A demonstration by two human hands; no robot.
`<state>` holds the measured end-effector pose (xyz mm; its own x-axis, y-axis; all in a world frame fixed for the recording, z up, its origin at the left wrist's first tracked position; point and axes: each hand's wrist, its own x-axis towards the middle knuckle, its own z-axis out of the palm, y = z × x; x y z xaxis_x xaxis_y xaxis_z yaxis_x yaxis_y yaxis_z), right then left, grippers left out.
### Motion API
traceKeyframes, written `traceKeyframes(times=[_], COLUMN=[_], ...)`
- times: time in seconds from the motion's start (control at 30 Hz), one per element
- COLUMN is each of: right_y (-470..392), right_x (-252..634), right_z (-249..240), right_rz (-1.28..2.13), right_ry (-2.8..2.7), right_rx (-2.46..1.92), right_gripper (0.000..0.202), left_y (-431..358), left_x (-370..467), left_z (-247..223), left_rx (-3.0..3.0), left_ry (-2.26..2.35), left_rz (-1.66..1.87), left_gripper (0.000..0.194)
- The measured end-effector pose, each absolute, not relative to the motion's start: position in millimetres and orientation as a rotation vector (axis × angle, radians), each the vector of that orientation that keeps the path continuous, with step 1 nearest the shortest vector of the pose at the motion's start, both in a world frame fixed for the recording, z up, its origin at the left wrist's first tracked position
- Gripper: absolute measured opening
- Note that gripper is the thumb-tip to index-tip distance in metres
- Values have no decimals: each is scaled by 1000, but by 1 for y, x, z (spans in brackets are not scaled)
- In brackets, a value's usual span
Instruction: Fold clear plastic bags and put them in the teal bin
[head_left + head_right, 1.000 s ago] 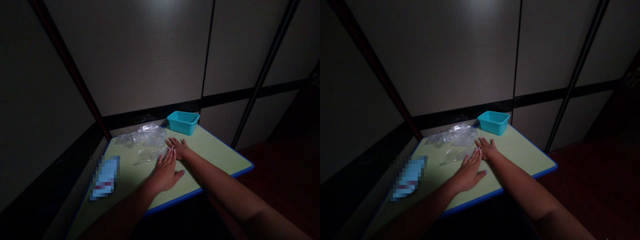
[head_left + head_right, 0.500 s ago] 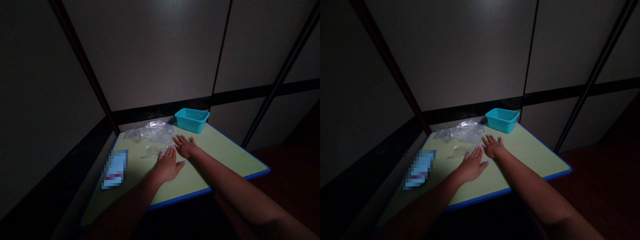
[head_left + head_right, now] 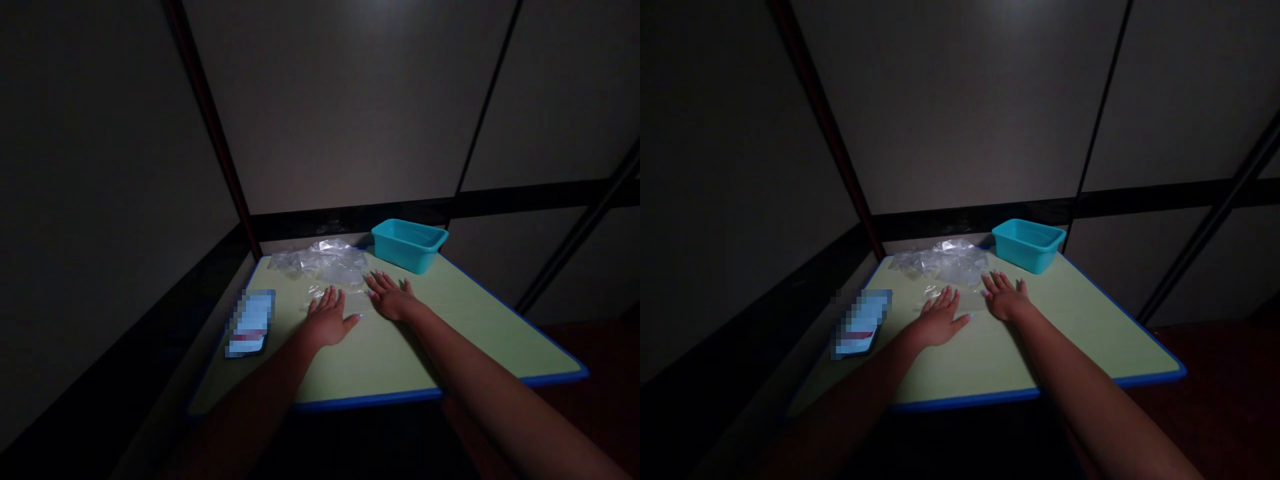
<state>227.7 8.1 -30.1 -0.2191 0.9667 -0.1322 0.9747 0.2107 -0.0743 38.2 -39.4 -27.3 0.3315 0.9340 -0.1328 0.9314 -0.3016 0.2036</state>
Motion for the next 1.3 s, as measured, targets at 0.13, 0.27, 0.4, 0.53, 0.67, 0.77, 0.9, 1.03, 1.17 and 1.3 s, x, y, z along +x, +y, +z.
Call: traceKeyframes(times=[0.13, 0.27, 0.4, 0.53, 0.67, 0.77, 0.9, 1.03, 1.17, 1.3], right_y=[9, 9, 9, 10, 10, 10, 10, 11, 15, 17], right_x=[232, 234, 234, 234, 234, 234, 234, 236, 238, 240], right_z=[-32, -32, -31, -32, -32, -32, -31, -30, -31, -32], right_rz=[-161, -154, -174, -178, -180, -190, -204, -230, -240, -266], right_ry=[2394, 2371, 2340, 2339, 2352, 2354, 2360, 2377, 2385, 2408], right_rx=[1940, 1949, 1944, 1953, 1948, 1944, 1948, 1952, 2002, 2043], right_gripper=[56, 56, 56, 57, 57, 57, 58, 57, 56, 56], left_y=[-40, -35, -24, -16, -17, -19, -22, -26, -30, -28], left_x=[35, 29, 17, 9, 6, 4, 7, 15, 22, 22], left_z=[-23, -26, -29, -30, -31, -28, -22, -18, -18, -20], left_rx=[2262, 2238, 2179, 2101, 2090, 2106, 2203, 2524, 2738, 2750], left_ry=[1807, 1874, 1964, 2044, 2137, 2241, 2314, 1938, 1542, 1488], left_rz=[-21, 8, -9, -10, -9, -23, 79, 183, 146, 127], left_gripper=[86, 85, 81, 76, 75, 71, 66, 66, 62, 63])
